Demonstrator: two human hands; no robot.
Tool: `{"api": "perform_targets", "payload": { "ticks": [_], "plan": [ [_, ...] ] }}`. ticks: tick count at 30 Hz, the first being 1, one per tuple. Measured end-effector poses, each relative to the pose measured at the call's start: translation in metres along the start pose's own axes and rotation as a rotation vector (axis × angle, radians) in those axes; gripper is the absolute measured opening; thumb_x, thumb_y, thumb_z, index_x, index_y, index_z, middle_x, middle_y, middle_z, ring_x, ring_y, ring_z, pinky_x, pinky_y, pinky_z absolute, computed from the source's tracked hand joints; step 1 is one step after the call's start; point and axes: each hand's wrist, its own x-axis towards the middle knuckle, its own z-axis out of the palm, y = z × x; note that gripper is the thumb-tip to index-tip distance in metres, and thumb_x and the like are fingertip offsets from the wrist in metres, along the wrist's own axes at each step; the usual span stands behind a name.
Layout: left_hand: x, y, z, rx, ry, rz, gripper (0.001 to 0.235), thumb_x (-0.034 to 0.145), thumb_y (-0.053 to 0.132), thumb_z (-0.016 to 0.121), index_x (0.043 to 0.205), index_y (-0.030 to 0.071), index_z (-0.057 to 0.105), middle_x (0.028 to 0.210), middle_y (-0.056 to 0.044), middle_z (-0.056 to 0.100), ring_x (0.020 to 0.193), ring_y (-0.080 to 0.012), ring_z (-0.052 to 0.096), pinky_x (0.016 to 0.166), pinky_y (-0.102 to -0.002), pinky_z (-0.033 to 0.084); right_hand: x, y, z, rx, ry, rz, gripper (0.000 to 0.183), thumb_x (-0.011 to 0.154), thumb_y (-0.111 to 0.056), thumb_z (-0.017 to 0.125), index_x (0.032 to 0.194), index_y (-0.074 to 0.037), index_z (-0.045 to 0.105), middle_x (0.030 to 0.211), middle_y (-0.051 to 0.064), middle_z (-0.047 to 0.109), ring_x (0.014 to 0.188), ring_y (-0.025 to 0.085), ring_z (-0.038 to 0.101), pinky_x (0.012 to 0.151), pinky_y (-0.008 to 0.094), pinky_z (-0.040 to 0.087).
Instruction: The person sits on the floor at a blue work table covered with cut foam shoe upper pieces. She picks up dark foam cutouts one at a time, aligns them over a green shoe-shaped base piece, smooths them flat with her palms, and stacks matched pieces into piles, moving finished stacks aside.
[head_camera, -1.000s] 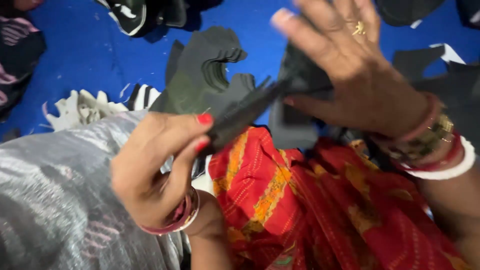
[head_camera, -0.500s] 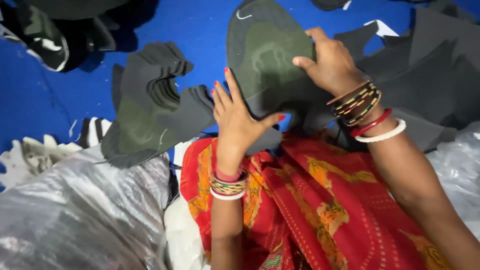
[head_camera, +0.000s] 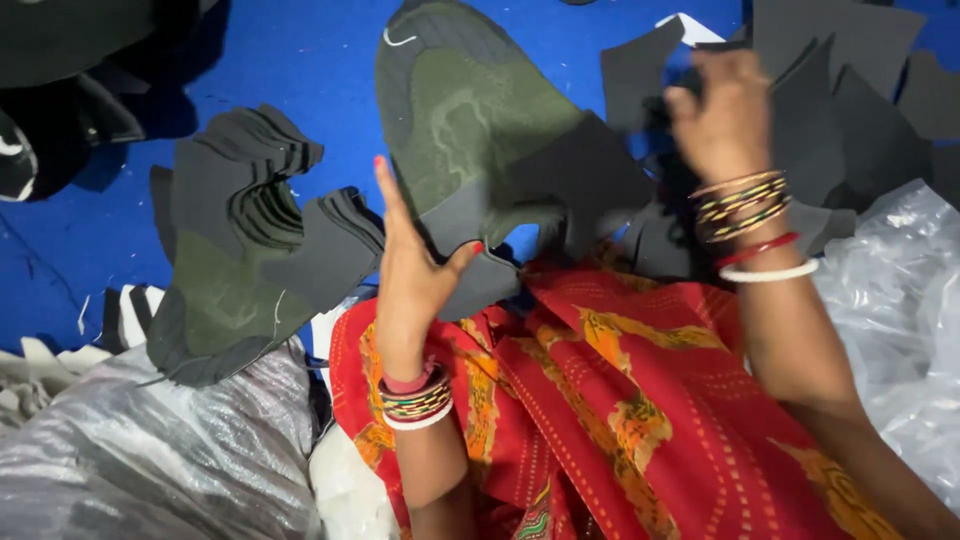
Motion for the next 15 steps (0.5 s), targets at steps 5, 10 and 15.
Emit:
{"api": "perform_targets", "payload": {
  "ticks": [5,10,15],
  "plan": [
    [-0.004,-0.031,-0.014,-0.215,-0.003,-0.217,0.116,0.088,0.017,0.085,0.166,0.009,-0.001,0.165,-0.032,0.029,0.151,-0.0405,0.04,0.12,-0.043,0.037,-0.026,0.119,-0.023,-0.254,0.055,0.162,0.068,0.086,-0.031,0.088,0.139,0.003,0.062,0.141,0.034,0.051,0.125,0.053,0.048,0.092,0.062,0.043],
    [-0.009,-0.037,-0.032,-0.256,0.084,-0.3,0.089,0.1,0.02,0.074,0.166,0.009,0.016,0.162,-0.028,0.042,0.149,-0.0363,0.046,0.12,-0.042,0.039,-0.041,0.172,-0.032,-0.241,0.089,0.047,0.084,0.081,-0.045,0.093,0.137,0.01,0.062,0.136,0.037,0.053,0.118,0.056,0.05,0.095,0.058,0.044],
    [-0.004,-0.002,-0.043,-0.259,0.184,-0.168,0.07,0.102,0.014,0.072,0.162,0.006,0.036,0.156,-0.021,0.055,0.145,-0.029,0.054,0.12,-0.039,0.042,-0.033,0.107,-0.08,-0.028,0.062,-0.011,0.017,0.093,0.004,0.055,0.108,0.004,0.064,0.108,0.018,0.058,0.101,0.034,0.06,0.091,0.042,0.049]
  ]
}}
